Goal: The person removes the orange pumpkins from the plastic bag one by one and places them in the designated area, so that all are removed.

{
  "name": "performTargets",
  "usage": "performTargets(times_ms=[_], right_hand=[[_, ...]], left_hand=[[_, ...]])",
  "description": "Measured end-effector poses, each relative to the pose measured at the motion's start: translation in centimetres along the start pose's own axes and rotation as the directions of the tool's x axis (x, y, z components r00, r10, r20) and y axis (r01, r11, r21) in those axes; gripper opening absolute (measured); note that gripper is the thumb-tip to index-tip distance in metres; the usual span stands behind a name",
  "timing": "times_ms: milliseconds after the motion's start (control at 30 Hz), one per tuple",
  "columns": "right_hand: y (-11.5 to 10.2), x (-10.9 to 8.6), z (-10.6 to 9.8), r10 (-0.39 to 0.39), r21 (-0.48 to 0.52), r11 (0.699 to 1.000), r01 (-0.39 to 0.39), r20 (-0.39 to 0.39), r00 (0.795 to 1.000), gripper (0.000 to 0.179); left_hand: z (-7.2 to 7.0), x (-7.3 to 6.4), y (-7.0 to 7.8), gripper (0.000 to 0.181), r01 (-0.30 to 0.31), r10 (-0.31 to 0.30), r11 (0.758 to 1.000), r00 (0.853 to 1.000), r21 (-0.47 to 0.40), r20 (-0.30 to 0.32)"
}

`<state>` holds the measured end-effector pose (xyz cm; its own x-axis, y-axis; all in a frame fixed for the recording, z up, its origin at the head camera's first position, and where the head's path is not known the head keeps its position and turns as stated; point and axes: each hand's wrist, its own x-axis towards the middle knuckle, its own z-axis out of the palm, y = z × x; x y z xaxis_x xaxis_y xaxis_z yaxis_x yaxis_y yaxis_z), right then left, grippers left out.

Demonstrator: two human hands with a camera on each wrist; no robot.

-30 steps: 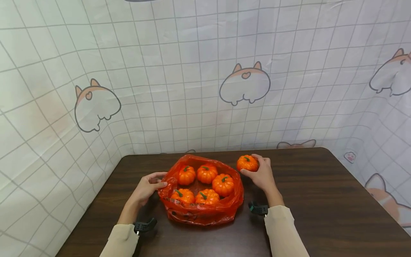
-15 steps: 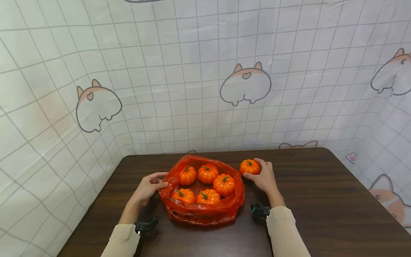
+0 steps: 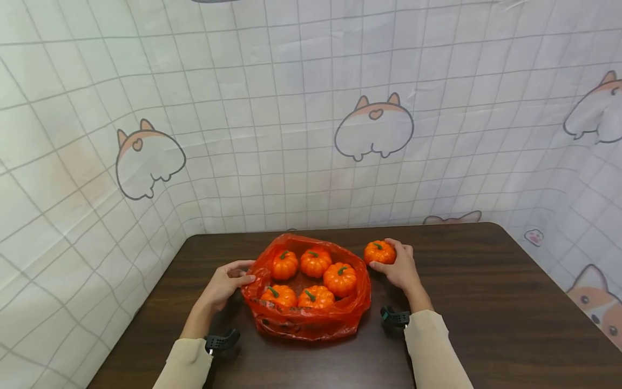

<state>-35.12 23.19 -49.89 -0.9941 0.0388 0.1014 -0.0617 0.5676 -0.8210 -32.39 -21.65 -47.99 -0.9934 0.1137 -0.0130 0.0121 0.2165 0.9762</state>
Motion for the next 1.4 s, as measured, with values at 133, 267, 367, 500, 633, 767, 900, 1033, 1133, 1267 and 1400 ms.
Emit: performTargets(times_ms=[133,267,367,500,633,767,900,1033,1133,1267,1400], right_hand=[[0.2,0.1,-0.2,-0.005,-0.002,1.000,0.005,0.004,1.000,0.082],[0.3,0.3,-0.2,-0.001,0.001,1.000,0.001,0.014,1.000,0.083],[0.2,0.5,-0.1,0.001,0.015,1.000,-0.002,0.020,1.000,0.084],[0.1,0.7,-0.1,-0.004,0.018,1.000,0.004,0.024,1.000,0.083],[0.2,0.9,0.0,-0.009,0.009,1.000,0.009,0.026,1.000,0.083],[0.3,1.0,0.0,-0.008,0.005,1.000,0.008,0.024,1.000,0.082],[0.2,0.9,0.0,0.001,0.004,1.000,-0.001,0.020,1.000,0.082],[0.3,1.0,0.0,0.000,-0.004,1.000,0.000,0.017,1.000,0.081],[0.3,1.2,0.0,-0.005,-0.008,1.000,0.005,0.015,1.000,0.081],[0.3,1.2,0.0,-0.008,-0.007,1.000,0.008,0.019,1.000,0.081],[0.3,1.2,0.1,-0.002,-0.001,1.000,0.002,0.021,1.000,0.081]], left_hand=[[0.2,0.0,-0.1,0.043,0.005,-0.005,1.000,1.000,-0.003,0.003],[0.2,0.0,-0.1,0.043,0.005,-0.005,1.000,1.000,0.004,0.003],[0.2,0.0,0.0,0.042,0.006,-0.006,1.000,1.000,0.003,-0.003],[0.1,0.1,0.2,0.041,0.013,-0.013,1.000,1.000,0.000,-0.007],[0.1,0.0,0.2,0.040,0.014,-0.014,1.000,1.000,0.003,-0.005],[0.2,0.0,0.1,0.040,0.016,-0.016,1.000,1.000,0.002,-0.009],[0.2,0.1,0.0,0.040,0.015,-0.015,1.000,1.000,-0.003,-0.008],[0.2,0.3,0.0,0.039,0.010,-0.010,1.000,1.000,0.000,-0.013],[0.2,0.4,0.0,0.039,0.009,-0.009,1.000,1.000,0.002,-0.023],[0.2,0.4,-0.2,0.038,0.019,-0.019,1.000,0.999,0.003,-0.029],[0.2,0.3,-0.2,0.039,0.022,-0.021,1.000,0.999,0.009,-0.024]])
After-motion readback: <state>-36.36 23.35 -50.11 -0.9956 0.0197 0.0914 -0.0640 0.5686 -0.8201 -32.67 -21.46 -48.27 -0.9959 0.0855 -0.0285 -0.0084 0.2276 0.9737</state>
